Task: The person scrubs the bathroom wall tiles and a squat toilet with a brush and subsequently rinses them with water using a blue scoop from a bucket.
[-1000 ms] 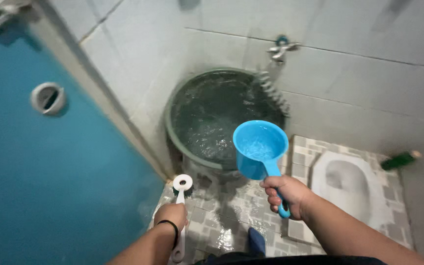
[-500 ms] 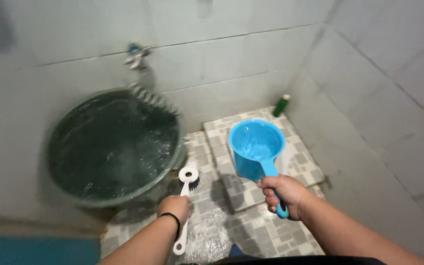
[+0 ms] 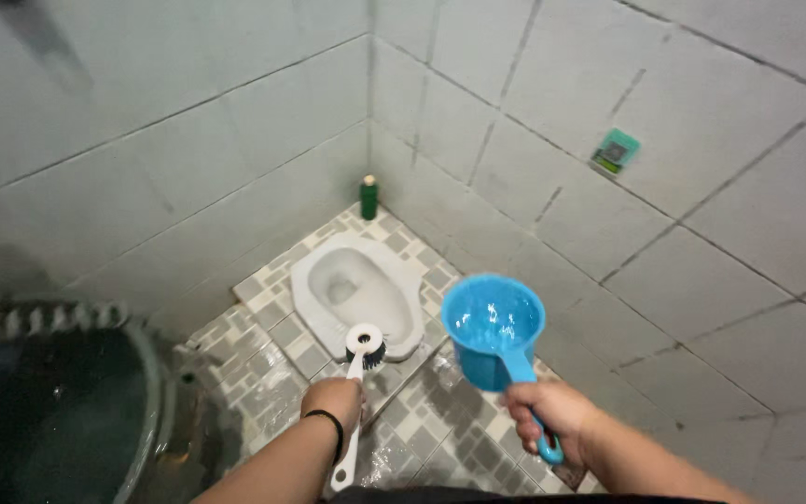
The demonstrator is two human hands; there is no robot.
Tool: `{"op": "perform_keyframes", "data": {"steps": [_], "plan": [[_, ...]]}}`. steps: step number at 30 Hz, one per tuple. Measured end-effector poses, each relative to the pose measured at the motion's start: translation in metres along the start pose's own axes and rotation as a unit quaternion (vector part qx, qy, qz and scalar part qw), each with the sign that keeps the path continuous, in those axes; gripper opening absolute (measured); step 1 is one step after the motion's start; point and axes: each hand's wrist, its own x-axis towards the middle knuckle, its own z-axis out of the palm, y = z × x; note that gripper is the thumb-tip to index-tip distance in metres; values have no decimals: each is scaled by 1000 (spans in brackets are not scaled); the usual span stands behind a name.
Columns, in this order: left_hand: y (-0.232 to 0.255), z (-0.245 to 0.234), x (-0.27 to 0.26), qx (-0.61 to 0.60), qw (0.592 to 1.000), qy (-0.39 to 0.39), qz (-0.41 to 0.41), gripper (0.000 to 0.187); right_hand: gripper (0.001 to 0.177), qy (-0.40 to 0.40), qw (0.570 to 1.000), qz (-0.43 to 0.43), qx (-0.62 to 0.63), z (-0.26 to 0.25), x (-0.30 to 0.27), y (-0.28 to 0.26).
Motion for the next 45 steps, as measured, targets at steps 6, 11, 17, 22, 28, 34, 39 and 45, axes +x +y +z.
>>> {"op": "perform_keyframes", "data": {"steps": [6,11,17,22,28,34,39,45], "plan": [[39,12,30,57,997,-39,30,27,29,84,974,73,198,-26,23,-2],[81,-6,61,93,992,-54,61,27,27,88,955,-129,252,-18,39,-152],[124,-40,86,7,996,-54,69,23,31,60,924,-337,168,29,-19,-408],[146,-68,100,-10,995,-54,78,23,31,-63,879,-360,306,62,-15,-419],[149,-87,118,14,996,-55,70,22,33,-96,901,-283,314,53,38,-331],[139,-81,124,42,994,-79,68,22,29,67,918,-169,353,39,58,-185],[140,-75,120,127,986,-91,52,24,23,146,910,-76,381,16,46,-79],[145,-57,124,292,935,-145,137,27,29,195,889,61,411,18,39,-20]]}}
